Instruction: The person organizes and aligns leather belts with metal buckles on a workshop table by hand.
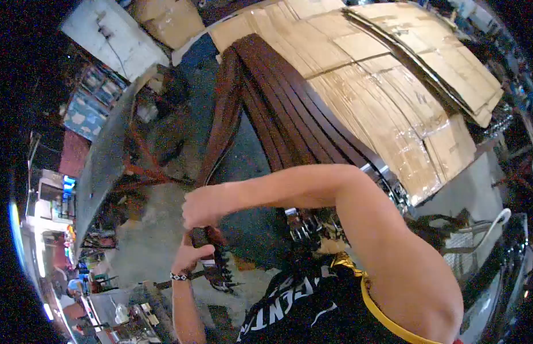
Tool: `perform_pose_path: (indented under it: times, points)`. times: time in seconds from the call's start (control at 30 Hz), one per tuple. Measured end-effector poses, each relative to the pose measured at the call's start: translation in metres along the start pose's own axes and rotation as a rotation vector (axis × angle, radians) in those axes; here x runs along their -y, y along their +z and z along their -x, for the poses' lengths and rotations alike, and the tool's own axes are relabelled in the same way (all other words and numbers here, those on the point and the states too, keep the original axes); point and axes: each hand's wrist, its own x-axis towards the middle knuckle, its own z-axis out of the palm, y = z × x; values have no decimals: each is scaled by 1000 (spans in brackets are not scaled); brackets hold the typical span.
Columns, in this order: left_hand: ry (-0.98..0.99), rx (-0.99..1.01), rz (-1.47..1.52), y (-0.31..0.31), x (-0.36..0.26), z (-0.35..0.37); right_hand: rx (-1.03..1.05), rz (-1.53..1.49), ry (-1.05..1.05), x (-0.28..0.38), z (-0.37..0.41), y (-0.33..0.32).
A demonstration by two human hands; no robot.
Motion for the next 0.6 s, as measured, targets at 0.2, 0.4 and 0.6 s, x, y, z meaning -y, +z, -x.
perform_pose_path:
  times: [0.2, 0.4, 0.6]
  points:
    - [-196, -85, -40, 16, -19, 21, -239, -107, -67, 17, 15, -2]
    - [-215, -181, -279, 12, -74, 54, -497, -126, -27, 18, 9, -28]
    - [-105, -221, -318, 23, -126, 59, -876, -50, 138, -4, 16, -70]
